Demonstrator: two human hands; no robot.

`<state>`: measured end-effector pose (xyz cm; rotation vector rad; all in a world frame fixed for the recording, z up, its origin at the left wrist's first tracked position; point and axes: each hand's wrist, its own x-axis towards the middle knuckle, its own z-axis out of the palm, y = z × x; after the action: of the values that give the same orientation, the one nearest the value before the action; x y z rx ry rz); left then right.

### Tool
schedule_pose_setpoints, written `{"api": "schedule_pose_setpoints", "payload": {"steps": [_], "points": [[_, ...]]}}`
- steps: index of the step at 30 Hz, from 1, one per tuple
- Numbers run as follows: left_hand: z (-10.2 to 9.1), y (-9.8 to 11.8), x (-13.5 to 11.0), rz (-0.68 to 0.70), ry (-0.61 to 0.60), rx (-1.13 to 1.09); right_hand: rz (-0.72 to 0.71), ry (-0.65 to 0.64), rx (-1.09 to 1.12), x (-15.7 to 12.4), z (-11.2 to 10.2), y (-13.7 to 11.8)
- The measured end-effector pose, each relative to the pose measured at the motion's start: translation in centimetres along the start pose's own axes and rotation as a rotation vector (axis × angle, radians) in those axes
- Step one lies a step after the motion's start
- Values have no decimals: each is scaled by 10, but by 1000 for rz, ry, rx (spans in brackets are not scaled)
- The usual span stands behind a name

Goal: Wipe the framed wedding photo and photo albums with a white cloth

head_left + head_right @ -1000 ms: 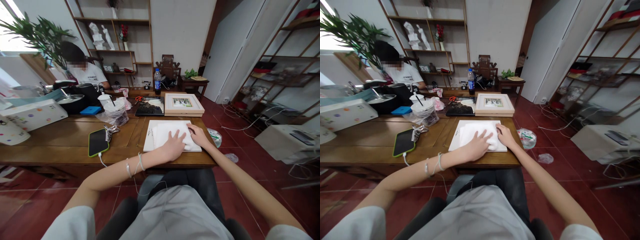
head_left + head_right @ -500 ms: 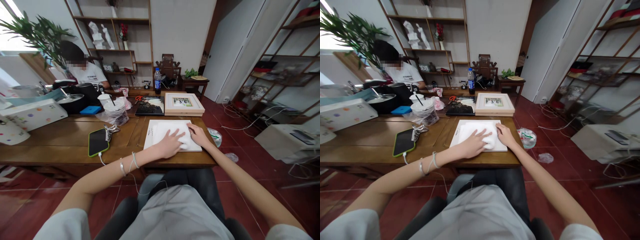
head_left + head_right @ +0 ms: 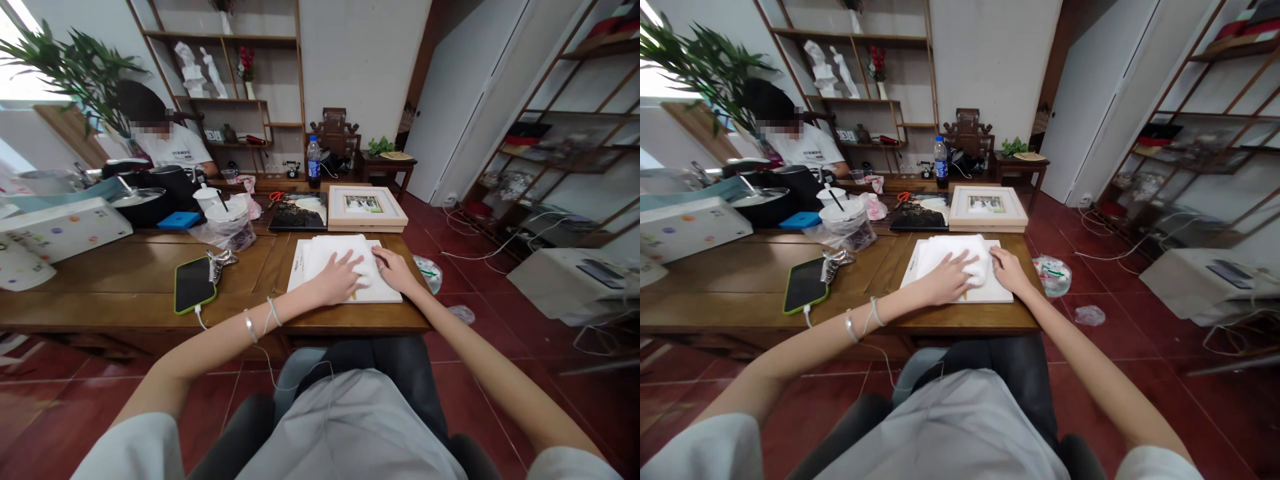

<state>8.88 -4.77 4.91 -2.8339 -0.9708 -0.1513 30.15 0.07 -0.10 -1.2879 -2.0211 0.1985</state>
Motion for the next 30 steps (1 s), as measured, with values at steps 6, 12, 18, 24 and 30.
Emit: {"api": "schedule_pose_setpoints", "payload": {"steps": [6,12,18,24,30], "points": [[-16,44,-55,136,-9,43,6,4,19,0,0,-2],[-14,31,-56,129,-12,-50,12,8,33,0,-1,-3],[1,-29,-3,2,-27,-181,-7,-14,-14,-1,-1,-1],[15,-57,24,-115,2,-173,-8,-13,-26,-1,-1,-1],[9,-29,-10,-63,16,-136,-2,-3,2,-1,0,-2]]}}
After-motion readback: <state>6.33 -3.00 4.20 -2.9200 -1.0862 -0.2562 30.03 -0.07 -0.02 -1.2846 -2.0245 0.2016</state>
